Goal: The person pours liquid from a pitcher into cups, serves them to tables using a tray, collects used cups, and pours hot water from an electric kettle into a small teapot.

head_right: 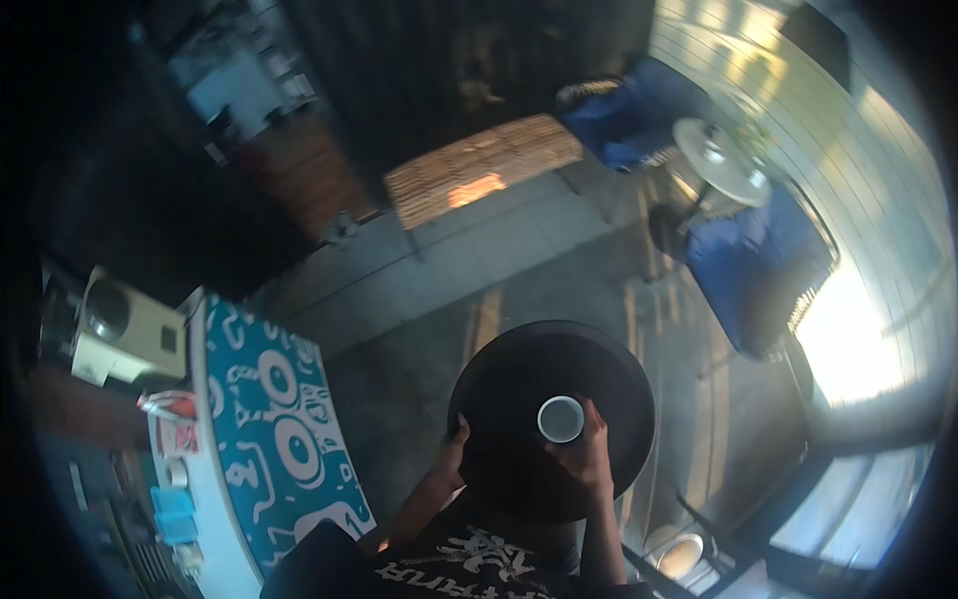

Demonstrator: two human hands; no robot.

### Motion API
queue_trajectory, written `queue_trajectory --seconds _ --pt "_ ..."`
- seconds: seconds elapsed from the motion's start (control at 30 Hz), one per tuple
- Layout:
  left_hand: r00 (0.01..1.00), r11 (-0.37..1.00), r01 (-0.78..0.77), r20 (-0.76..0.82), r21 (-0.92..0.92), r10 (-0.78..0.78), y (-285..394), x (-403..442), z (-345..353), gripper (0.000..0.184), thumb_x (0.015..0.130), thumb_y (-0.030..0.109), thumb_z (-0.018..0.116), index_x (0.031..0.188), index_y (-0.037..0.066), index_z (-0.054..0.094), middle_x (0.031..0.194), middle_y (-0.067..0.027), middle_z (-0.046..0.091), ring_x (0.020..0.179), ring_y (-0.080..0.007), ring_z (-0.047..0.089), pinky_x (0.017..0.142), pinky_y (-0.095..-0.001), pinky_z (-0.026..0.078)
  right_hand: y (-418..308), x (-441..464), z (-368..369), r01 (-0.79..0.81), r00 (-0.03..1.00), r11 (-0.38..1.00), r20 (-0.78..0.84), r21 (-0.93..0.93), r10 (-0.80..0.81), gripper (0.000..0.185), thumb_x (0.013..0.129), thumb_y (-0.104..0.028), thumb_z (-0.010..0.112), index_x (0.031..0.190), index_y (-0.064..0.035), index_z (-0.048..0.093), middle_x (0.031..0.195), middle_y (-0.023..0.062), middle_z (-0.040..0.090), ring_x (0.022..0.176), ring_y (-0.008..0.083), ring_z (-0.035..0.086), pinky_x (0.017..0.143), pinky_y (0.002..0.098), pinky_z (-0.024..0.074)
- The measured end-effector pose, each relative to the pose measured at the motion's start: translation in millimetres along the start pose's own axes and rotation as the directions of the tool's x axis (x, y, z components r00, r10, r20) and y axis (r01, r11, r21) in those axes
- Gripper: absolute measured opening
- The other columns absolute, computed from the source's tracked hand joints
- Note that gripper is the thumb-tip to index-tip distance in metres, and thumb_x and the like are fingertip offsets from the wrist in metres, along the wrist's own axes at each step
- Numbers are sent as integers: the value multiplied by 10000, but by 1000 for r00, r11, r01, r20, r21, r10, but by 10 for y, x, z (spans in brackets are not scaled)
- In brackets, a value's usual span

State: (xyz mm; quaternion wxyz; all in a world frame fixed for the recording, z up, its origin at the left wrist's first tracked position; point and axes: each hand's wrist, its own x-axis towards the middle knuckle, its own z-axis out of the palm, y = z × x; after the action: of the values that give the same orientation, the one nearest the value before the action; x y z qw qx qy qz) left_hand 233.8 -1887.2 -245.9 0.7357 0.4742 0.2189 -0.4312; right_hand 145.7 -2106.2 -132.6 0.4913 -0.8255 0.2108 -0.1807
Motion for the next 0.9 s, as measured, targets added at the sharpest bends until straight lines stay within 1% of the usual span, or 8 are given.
queue_trajectory --seconds 0.23,0.3,0.43,0.57,0.67,0.7,0.77,0.9 --pt "936 898 -208 -344 -387 69 1323 -252 -76 594 954 440 554 1350 13 438 1238 -112 570 1109 -253 578 935 -432 493 -786 1531 1049 275 848 954 439 118 -299 631 621 -156 885 1136 -10 550 1004 154 670 972 286 673 813 360 542" --pt "905 786 -395 -348 -475 244 1620 -108 -214 508 973 394 540 1301 11 488 1200 -108 590 1075 -238 595 925 -424 506 -972 1981 1438 388 775 900 459 197 -434 687 608 -186 902 1159 -10 532 1015 150 669 963 288 674 814 370 544" --pt "791 613 -603 -482 -511 377 2327 79 -472 512 962 421 544 1210 -27 541 1114 -152 632 1049 -279 623 891 -477 542 -1429 2882 2175 511 527 805 631 300 -569 971 586 -261 923 1365 -24 394 1277 198 551 1231 296 530 1016 411 441" --pt "670 543 -704 -681 -457 295 2954 75 -665 479 961 411 554 1217 7 549 1094 -131 639 973 -251 644 811 -458 565 -1765 3908 2777 388 334 780 714 490 -615 1101 583 -213 927 1460 -39 283 1419 150 440 1332 288 422 1068 437 379" --pt "582 466 -772 -774 -431 248 3434 1 -784 452 981 376 526 1253 15 517 1121 -133 621 986 -254 639 819 -443 560 -2117 4641 3325 504 455 693 524 516 -720 747 818 -43 720 1440 11 311 1368 201 440 1245 285 480 1050 385 378" --pt "564 465 -777 -797 -425 214 3580 -9 -816 440 999 346 499 1292 18 480 1158 -137 601 1033 -261 624 856 -437 549 -2181 4973 3577 525 385 695 591 492 -709 677 899 -102 643 1470 -34 285 1347 213 447 1243 283 473 1032 386 383" --pt "545 385 -811 -807 -441 225 3722 197 -1115 430 983 363 532 1238 18 525 1065 -117 628 921 -243 642 774 -430 561 -2394 5263 4032 286 422 892 789 351 -446 624 956 -169 576 1493 -97 267 1382 200 429 1257 274 452 1029 375 378" --pt "488 343 -847 -851 -406 197 4291 486 -1627 433 959 386 578 1182 14 571 935 -93 650 789 -212 652 641 -411 568 -2649 5527 5091 251 290 883 839 397 -460 535 961 -211 582 1431 -66 372 1284 149 496 1160 225 485 990 343 388"
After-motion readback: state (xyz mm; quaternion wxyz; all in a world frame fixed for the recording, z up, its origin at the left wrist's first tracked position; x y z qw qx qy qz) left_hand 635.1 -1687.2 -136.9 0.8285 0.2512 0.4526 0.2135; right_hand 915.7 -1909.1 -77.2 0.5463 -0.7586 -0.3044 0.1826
